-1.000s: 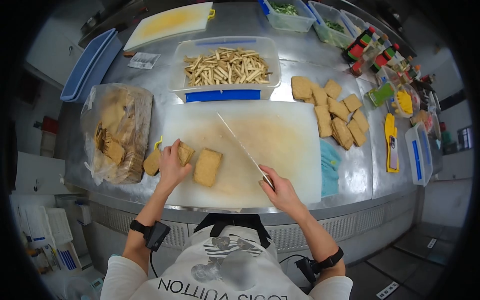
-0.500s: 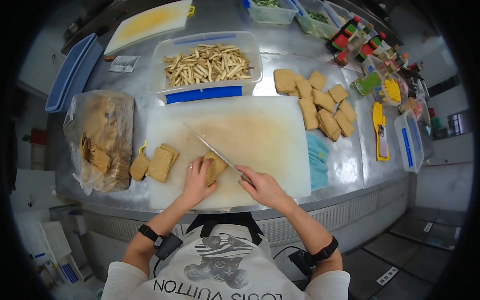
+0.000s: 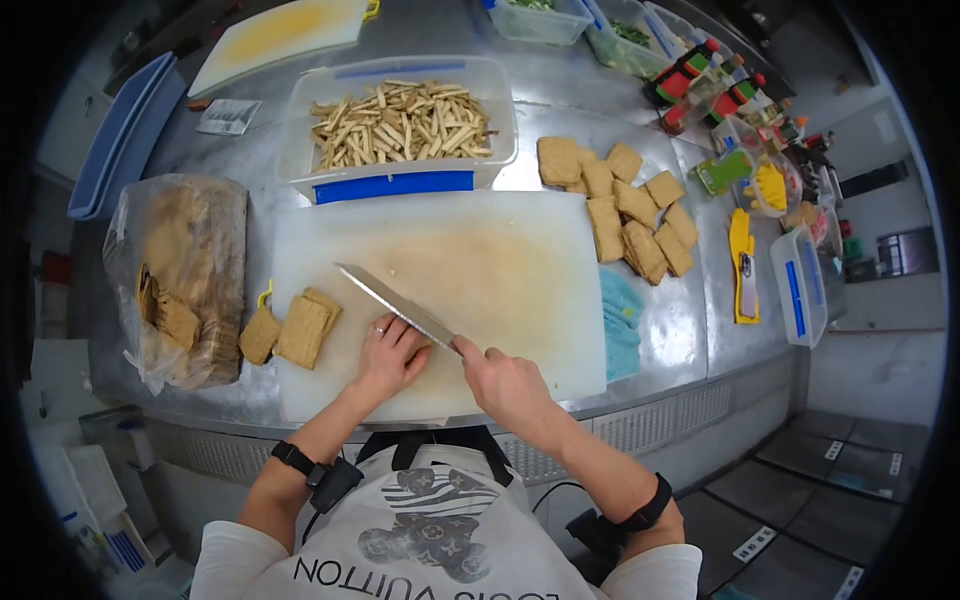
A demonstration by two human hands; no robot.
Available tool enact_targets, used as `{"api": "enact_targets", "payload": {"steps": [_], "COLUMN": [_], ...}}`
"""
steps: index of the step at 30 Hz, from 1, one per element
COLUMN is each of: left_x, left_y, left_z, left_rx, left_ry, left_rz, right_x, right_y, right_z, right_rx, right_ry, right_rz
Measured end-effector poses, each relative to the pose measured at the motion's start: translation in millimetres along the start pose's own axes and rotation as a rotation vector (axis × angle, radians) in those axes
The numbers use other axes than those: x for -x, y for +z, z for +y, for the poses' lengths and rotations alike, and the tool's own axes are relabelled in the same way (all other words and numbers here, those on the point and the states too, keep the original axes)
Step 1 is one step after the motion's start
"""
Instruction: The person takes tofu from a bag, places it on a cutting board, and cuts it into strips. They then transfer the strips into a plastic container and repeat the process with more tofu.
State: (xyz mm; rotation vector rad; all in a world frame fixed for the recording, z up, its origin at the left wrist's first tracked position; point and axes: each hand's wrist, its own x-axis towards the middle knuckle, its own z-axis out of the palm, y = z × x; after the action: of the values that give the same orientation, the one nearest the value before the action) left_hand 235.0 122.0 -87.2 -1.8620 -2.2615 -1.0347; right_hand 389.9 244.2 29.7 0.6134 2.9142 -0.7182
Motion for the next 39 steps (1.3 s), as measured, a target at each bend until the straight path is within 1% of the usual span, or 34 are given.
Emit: {"api": "enact_targets", "payload": {"steps": [7,10,13,16,19,22,25,28,31,34,37,39], "left_x": [2.0,-2.2,-2.5,-1.3,1.7,2.8,1.5,1.4,-0.5,4.0,6.5,6.3], "left_y": [-1.0,-2.1,-3.6,-2.2,-2.2,-2.6,-2.2,-3.2,-5.7,-5.1,-2.4,-1.2], "left_z": [-1.0,0.8,1.8,1.0,1.1,-0.5,-0.6,-0.2,1.6,1.2,-1.2,-3.2], "left_rx": [0.019,0.032,0.040,0.056,0.062,0.055,0.082,0.062,0.083,0.065,0.065,0.081], "left_ry": [-0.002,-0.004,-0.001,-0.008,-0.007,0.000,-0.006,0.002,0.009,0.000,0.011,0.022], "left_rz": [-0.017,0.010,0.033,0.031,0.042,0.009,0.018,0.035,0.061,0.035,0.029,0.036], "right_x": [3.9,-12.3,-12.7,-10.0,2.1,5.7,-10.5,-11.8,-10.0,5.2,4.3,-4.8], "right_y": [-0.2,22.9,36.5,19.0,-7.3,-2.3,23.6,35.5,20.0,-3.0,7.5,26.6], "right_z": [-7.2,3.6,11.5,12.3,-3.7,-6.3,-2.3,5.0,9.7,-4.5,-6.0,-1.0], "right_rx": [0.027,-0.003,0.038,-0.024,-0.006,0.024,0.018,0.063,-0.012,0.010,-0.013,-0.021], "right_ry": [0.021,0.022,0.001,-0.007,0.009,0.039,0.030,-0.007,-0.042,-0.016,0.043,0.028], "right_rz": [-0.069,-0.046,0.007,0.017,-0.058,-0.114,-0.046,0.031,0.037,-0.046,-0.088,-0.030]}}
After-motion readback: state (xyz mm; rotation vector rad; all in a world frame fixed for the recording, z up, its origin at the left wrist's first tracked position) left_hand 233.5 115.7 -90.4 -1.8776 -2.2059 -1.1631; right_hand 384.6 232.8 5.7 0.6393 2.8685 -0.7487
